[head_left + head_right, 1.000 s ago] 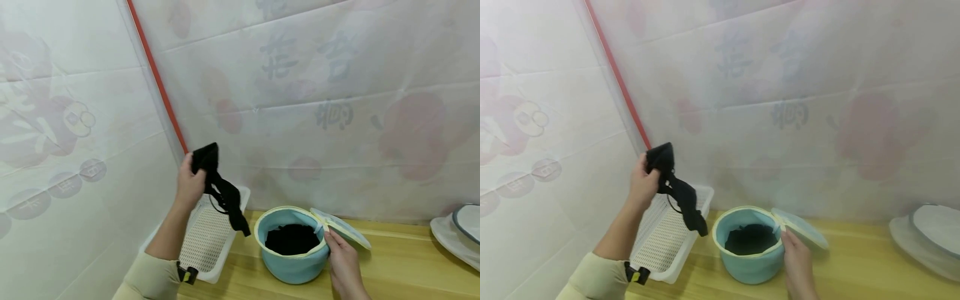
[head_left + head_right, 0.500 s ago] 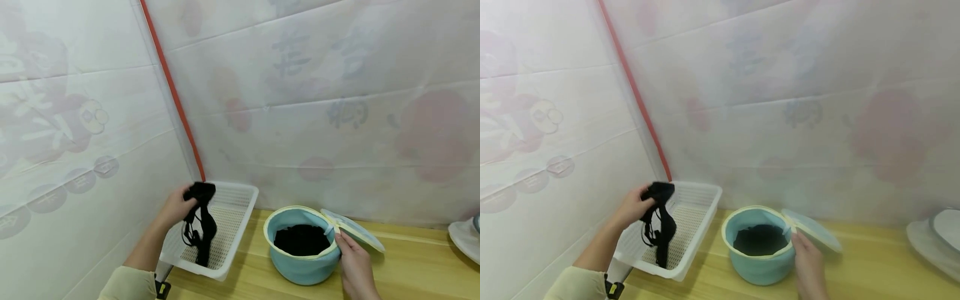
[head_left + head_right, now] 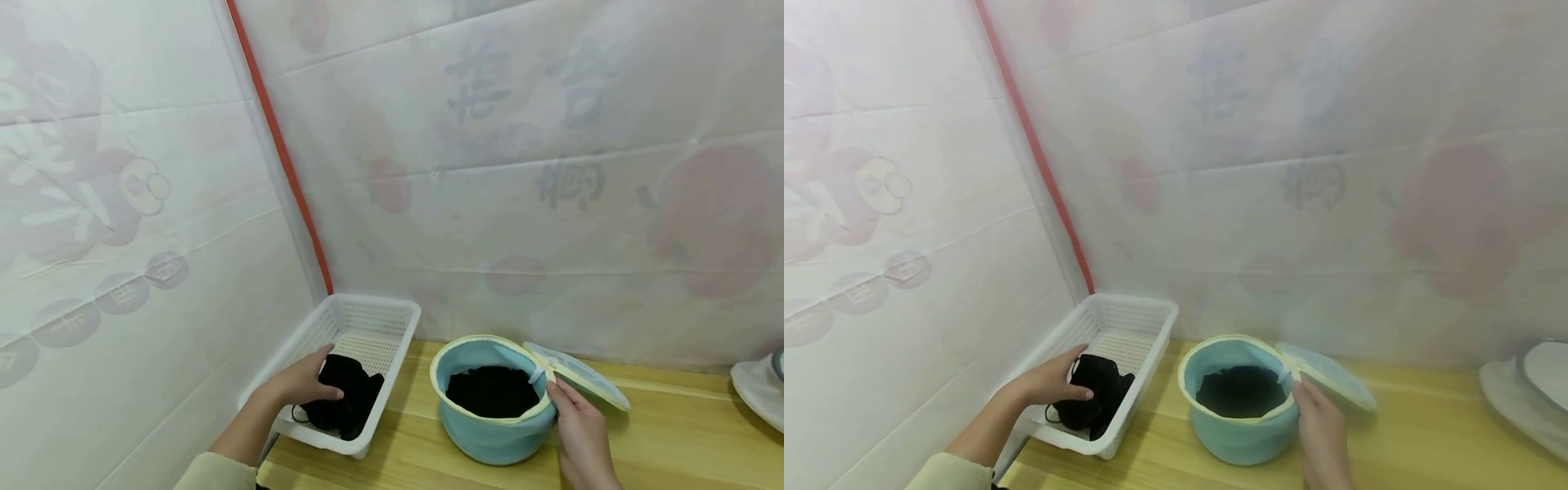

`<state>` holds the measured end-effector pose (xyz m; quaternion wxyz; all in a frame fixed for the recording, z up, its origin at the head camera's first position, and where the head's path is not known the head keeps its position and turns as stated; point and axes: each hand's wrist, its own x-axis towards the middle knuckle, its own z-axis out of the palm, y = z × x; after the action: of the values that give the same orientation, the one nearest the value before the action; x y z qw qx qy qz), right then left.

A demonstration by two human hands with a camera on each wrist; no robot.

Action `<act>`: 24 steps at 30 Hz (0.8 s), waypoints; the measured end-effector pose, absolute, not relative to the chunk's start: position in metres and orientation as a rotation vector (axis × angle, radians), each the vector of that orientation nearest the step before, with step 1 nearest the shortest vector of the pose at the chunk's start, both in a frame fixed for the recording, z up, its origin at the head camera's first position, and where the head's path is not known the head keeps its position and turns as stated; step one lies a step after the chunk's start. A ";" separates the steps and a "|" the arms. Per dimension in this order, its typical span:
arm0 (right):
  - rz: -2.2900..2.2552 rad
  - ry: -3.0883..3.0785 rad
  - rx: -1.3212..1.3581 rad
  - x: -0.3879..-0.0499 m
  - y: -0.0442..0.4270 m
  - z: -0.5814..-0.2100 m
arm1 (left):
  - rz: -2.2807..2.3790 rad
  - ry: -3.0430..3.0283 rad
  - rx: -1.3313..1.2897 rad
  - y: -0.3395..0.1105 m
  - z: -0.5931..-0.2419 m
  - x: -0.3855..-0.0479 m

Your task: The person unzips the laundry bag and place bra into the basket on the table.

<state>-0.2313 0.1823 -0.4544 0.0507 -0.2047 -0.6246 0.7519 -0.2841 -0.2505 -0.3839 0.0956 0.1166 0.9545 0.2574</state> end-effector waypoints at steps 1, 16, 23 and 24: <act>2.288 -1.899 -0.626 -0.231 0.183 -0.454 | 0.771 2.854 0.355 -0.249 -0.383 -0.285; 2.293 -1.890 -0.637 -0.230 0.182 -0.454 | 0.341 2.696 0.469 -0.226 -0.400 -0.282; 2.310 -1.942 -0.595 -0.232 0.178 -0.454 | 0.162 2.823 0.587 -0.208 -0.386 -0.278; 2.303 -1.953 -0.595 -0.232 0.178 -0.454 | 0.148 2.870 0.648 -0.203 -0.382 -0.276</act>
<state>-0.2323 0.1781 -0.4535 0.0318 -0.1932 -0.6342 0.7480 -0.2764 -0.2033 -0.3817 0.0979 0.2188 0.9696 0.0500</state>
